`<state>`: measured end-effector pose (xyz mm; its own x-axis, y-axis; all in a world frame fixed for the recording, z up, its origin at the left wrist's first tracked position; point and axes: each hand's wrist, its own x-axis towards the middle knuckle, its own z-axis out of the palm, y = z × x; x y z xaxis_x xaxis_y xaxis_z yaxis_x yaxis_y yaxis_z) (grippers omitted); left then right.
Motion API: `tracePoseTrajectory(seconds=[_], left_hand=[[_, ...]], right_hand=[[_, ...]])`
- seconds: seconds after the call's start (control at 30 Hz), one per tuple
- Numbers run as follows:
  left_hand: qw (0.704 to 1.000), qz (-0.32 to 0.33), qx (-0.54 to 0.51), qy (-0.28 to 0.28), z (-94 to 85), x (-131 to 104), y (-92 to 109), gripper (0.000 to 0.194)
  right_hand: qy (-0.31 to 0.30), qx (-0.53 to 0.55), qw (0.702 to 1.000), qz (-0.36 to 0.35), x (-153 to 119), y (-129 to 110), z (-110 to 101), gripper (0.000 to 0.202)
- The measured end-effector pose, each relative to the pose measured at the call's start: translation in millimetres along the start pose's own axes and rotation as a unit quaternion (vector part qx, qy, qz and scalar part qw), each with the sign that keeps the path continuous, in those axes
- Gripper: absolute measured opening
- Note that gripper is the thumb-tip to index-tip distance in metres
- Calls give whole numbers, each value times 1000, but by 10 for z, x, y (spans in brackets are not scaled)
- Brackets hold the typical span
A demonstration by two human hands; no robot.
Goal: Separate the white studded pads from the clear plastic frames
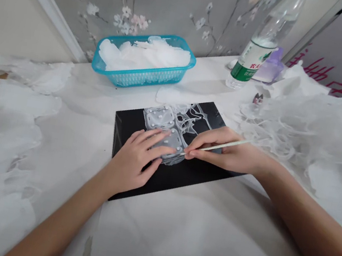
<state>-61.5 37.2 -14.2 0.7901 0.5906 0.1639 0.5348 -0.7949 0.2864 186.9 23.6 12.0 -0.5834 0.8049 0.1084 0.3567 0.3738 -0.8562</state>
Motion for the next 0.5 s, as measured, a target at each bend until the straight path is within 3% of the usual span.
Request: tracePoseTrajectory(seconds=[0.2,0.33,0.5], left_hand=[[997,54,-22,49,23,-31,-11,30],[996,52,-41,53,13,-31,-4,33],[995,57,-75,40,13,-43,-18,36]], right_hand=[[27,35,999,14,10,-10,59,10],[51,100,993,37,18,-12,122,10],[52,99,994,19,37,6,189,12]])
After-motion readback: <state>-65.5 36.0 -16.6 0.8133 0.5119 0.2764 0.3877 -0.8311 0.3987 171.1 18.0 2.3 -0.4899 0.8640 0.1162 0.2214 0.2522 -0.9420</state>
